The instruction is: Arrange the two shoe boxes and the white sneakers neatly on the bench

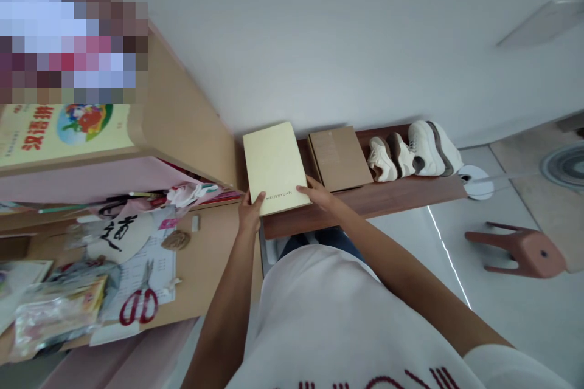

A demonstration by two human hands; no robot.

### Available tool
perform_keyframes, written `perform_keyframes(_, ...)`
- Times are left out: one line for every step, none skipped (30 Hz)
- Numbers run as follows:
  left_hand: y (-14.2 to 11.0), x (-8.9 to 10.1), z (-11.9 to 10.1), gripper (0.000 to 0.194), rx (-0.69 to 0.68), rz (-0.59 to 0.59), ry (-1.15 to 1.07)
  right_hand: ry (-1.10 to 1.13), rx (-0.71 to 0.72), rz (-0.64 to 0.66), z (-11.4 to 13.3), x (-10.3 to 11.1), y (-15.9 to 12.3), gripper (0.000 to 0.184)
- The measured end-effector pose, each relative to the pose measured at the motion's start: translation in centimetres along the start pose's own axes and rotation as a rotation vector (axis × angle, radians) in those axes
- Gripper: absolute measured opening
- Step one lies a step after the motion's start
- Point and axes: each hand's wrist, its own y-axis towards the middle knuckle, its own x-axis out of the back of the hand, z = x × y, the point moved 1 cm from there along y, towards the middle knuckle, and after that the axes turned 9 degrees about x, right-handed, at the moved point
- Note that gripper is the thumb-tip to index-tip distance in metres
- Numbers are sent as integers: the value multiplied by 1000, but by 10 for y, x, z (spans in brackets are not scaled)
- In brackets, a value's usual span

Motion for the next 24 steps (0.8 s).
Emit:
perform_keyframes(1,-2,0,64,-13,1,8,48,-26,5,-3,0,2,65)
perform_keyframes(2,-4,1,66,-24,5,22,84,-49,1,-7,1,3,64)
perform_keyframes(2,-6,1,66,-37,9,40,114,-66,-5,-10,3,5,62)
perform_keyframes(3,-8,1,67,-51,13,62,137,-78,-11,-14,4,6,61)
perform_keyframes(4,-9,2,67,-67,18,85,154,-85,-18,-17,5,7,59)
perform_keyframes(5,-11,2,67,-84,24,106,165,-90,-26,-21,6,8,57)
perform_keyframes(6,-12,3,68,-104,28,122,169,-92,-35,-25,7,9,54)
perform_keyframes(7,-13,4,69,-124,31,131,169,-93,-43,-29,7,10,52)
perform_keyframes(9,-14,6,70,-141,30,137,165,-94,-51,-33,7,11,49)
perform_keyframes(10,-15,8,72,-154,26,140,157,-95,-58,-36,7,11,48)
perform_keyframes(11,-15,10,75,-160,18,143,146,-96,-62,-40,7,12,47)
perform_keyframes(12,-15,14,79,-156,8,146,131,-99,-68,-43,6,13,47)
perform_keyframes(12,-15,17,82,-144,-4,152,113,-104,-75,-47,6,14,47)
perform_keyframes(12,-14,21,86,-125,-16,159,91,-110,-87,-50,5,15,47)
perform_keyframes(12,-14,25,88,-107,-26,165,66,-119,-102,-52,5,15,47)
perform_keyframes(12,-14,29,90,-92,-33,168,41,-127,-115,-55,5,16,47)
perform_keyframes(12,-13,33,91,-80,-37,172,19,-134,-125,-57,5,17,46)
perform_keyframes(12,-13,35,90,-74,-38,174,2,-139,-131,-58,6,18,46)
perform_keyframes(12,-13,37,90,-72,-38,176,-11,-142,-132,-59,6,19,46)
perform_keyframes(12,-13,38,90,-73,-39,179,-23,-144,-130,-60,6,20,46)
perform_keyframes(14,-13,39,90,-75,-40,184,-36,-145,-127,-60,6,21,46)
perform_keyframes(15,-12,39,90,-77,-41,191,-50,-144,-124,-60,5,22,46)
perform_keyframes(17,-12,38,89,-83,-42,197,-65,-142,-121,-59,5,23,46)
perform_keyframes(19,-12,38,85,-91,-41,203,-79,-137,-116,-59,4,24,47)
